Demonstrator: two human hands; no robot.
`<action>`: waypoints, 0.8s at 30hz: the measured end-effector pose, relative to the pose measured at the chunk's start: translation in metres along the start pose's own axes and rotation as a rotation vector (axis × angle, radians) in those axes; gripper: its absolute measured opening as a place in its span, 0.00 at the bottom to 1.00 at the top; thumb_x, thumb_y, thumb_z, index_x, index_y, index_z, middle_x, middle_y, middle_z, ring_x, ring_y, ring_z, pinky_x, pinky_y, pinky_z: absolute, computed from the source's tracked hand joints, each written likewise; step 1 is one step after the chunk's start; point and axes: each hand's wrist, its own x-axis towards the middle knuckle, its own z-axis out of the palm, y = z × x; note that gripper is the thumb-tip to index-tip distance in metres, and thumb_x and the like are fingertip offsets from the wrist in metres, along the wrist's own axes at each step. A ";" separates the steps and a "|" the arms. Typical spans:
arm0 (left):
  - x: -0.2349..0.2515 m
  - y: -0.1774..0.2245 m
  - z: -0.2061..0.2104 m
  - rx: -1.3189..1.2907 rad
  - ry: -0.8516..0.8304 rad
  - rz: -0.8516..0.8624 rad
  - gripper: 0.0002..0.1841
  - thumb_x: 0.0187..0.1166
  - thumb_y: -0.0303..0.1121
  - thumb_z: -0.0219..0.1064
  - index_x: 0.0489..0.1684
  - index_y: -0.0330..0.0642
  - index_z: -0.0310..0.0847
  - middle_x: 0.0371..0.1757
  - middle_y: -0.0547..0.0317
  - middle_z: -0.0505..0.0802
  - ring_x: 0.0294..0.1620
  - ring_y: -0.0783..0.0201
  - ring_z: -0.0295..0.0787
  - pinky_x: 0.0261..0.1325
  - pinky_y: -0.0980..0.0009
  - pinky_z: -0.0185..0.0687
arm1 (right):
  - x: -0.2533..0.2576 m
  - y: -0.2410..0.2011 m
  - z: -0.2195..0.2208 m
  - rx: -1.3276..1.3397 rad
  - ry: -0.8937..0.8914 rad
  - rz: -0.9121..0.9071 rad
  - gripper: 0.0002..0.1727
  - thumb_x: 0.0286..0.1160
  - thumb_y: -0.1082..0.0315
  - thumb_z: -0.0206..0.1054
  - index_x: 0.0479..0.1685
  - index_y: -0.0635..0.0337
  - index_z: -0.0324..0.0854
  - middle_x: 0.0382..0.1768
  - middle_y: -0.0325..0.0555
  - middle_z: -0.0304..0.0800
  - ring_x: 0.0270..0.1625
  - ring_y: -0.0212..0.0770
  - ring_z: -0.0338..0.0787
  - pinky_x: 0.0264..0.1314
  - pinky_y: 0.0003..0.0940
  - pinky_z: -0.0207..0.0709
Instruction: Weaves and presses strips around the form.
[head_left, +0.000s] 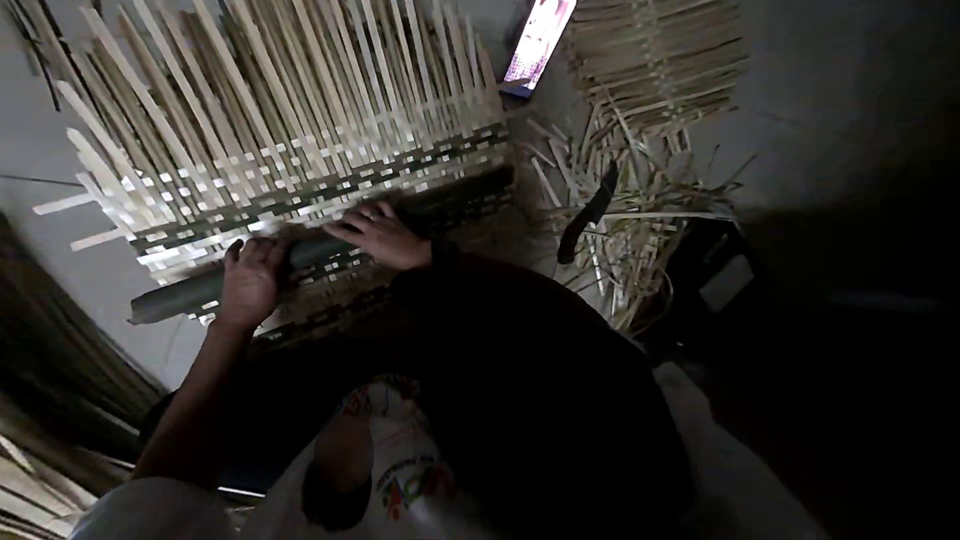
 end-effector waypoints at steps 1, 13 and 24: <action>0.001 -0.005 0.001 0.000 -0.007 0.003 0.32 0.74 0.37 0.79 0.79 0.38 0.76 0.69 0.33 0.86 0.74 0.30 0.78 0.77 0.27 0.61 | -0.005 0.010 0.003 -0.011 0.036 0.038 0.36 0.74 0.73 0.73 0.85 0.42 0.73 0.75 0.54 0.82 0.77 0.61 0.79 0.81 0.68 0.60; 0.020 -0.017 0.020 -0.084 0.100 0.039 0.30 0.75 0.37 0.77 0.79 0.44 0.78 0.68 0.29 0.85 0.73 0.23 0.76 0.77 0.23 0.54 | -0.038 0.082 0.009 -0.081 0.137 0.125 0.29 0.76 0.64 0.73 0.80 0.47 0.78 0.75 0.48 0.84 0.79 0.56 0.79 0.83 0.67 0.58; 0.014 -0.014 0.020 -0.082 0.091 0.014 0.29 0.77 0.37 0.76 0.80 0.44 0.77 0.71 0.33 0.85 0.76 0.28 0.75 0.82 0.26 0.51 | -0.036 0.089 0.007 -0.101 0.114 0.061 0.27 0.80 0.64 0.71 0.80 0.49 0.78 0.73 0.52 0.84 0.78 0.60 0.79 0.81 0.70 0.59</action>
